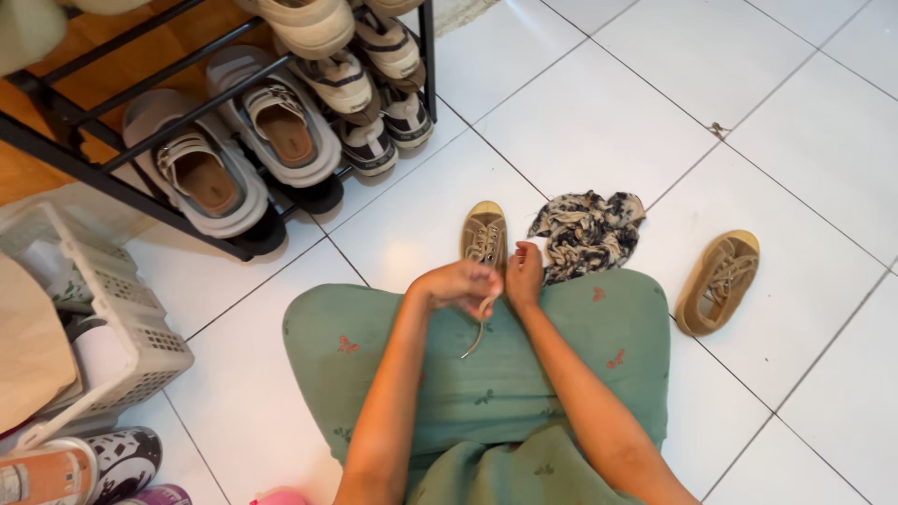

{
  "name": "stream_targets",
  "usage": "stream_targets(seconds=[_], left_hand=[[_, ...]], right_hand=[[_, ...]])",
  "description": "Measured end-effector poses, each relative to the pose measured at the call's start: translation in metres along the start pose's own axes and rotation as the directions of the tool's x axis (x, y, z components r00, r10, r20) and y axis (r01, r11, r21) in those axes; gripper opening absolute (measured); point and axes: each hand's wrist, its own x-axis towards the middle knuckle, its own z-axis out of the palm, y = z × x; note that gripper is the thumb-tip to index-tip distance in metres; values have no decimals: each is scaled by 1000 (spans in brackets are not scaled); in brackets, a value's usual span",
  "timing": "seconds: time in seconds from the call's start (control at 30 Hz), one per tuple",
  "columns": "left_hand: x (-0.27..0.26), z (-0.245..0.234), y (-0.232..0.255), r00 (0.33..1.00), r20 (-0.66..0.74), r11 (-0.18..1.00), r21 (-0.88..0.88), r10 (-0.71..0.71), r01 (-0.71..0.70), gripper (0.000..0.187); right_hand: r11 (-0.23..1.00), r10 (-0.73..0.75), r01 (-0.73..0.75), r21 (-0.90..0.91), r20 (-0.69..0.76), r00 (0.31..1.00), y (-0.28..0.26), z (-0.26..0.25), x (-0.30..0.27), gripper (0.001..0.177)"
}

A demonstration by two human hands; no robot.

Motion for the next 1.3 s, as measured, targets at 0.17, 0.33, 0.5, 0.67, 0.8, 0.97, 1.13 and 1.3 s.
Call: stream_targets(seconds=[0.17, 0.33, 0.5, 0.67, 0.8, 0.97, 1.13, 1.3], left_hand=[[26, -40, -61, 777, -627, 978, 189, 53, 85, 18], [65, -74, -97, 424, -906, 958, 115, -7, 262, 21], [92, -78, -110, 433, -891, 899, 297, 138, 323, 34], [97, -79, -112, 561, -825, 977, 55, -73, 208, 26], [95, -73, -118, 552, -833, 992, 33, -39, 119, 26], [94, -73, -112, 574, -817, 930, 165, -57, 327, 26], [89, -70, -114, 497, -868, 955, 145, -3, 258, 25], [89, -69, -115, 466, -882, 989, 123, 74, 77, 16]], right_hand=[[977, -159, 183, -107, 205, 966, -57, -16, -16, 44], [919, -148, 244, -309, 303, 941, -98, -20, -25, 54], [913, -117, 220, -342, 297, 948, -96, -17, -21, 50], [915, -122, 218, -340, 281, 952, -84, -14, -20, 48], [922, -141, 227, -313, 273, 952, -84, -14, -21, 46], [932, -129, 210, -296, 272, 954, -85, -16, -21, 44], [932, -148, 223, -287, 260, 954, -78, -15, -23, 42], [939, -124, 196, -282, 254, 959, -76, -14, -20, 38]])
